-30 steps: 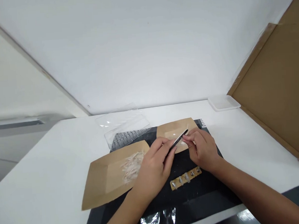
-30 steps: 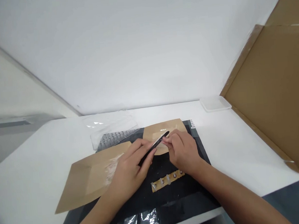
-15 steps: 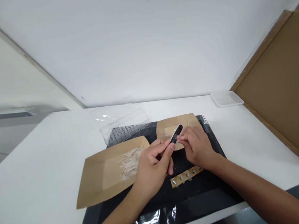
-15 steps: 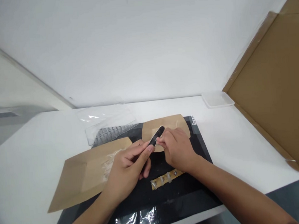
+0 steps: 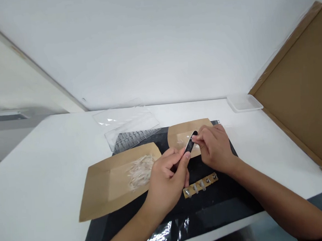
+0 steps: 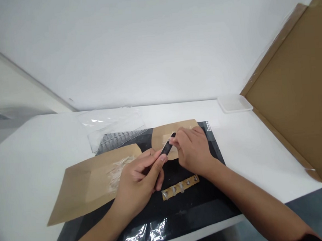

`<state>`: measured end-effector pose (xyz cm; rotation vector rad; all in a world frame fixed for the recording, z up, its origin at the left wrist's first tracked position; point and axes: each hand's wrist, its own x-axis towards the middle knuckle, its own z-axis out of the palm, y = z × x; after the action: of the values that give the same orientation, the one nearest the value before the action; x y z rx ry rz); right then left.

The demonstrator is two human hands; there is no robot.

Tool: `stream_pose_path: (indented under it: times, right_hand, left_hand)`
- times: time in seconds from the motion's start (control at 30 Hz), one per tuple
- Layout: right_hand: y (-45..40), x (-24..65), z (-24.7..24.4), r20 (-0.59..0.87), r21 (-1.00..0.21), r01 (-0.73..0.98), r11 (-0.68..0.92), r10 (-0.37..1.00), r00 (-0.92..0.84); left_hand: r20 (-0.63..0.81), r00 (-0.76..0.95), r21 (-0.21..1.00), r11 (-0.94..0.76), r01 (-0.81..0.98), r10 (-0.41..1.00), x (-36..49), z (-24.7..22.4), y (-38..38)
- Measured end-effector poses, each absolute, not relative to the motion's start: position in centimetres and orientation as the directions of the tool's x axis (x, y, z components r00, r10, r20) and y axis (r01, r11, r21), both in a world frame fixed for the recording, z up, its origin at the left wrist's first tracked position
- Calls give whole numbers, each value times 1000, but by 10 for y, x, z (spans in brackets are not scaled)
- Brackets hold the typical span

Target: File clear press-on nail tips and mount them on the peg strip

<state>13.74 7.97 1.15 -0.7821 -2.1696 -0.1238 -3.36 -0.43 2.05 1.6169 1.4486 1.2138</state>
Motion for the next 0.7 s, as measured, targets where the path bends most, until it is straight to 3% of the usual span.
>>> stream_pose_path:
  times: [0.1, 0.7]
  right_hand:
    - [79, 138, 13, 682, -162, 533, 831, 484, -548]
    - [77, 136, 12, 694, -256, 537, 804, 539, -477]
  left_hand:
    - [226, -35, 898, -194, 394, 974, -33, 20, -5]
    - [296, -63, 866, -239, 439, 953, -34, 24, -7]
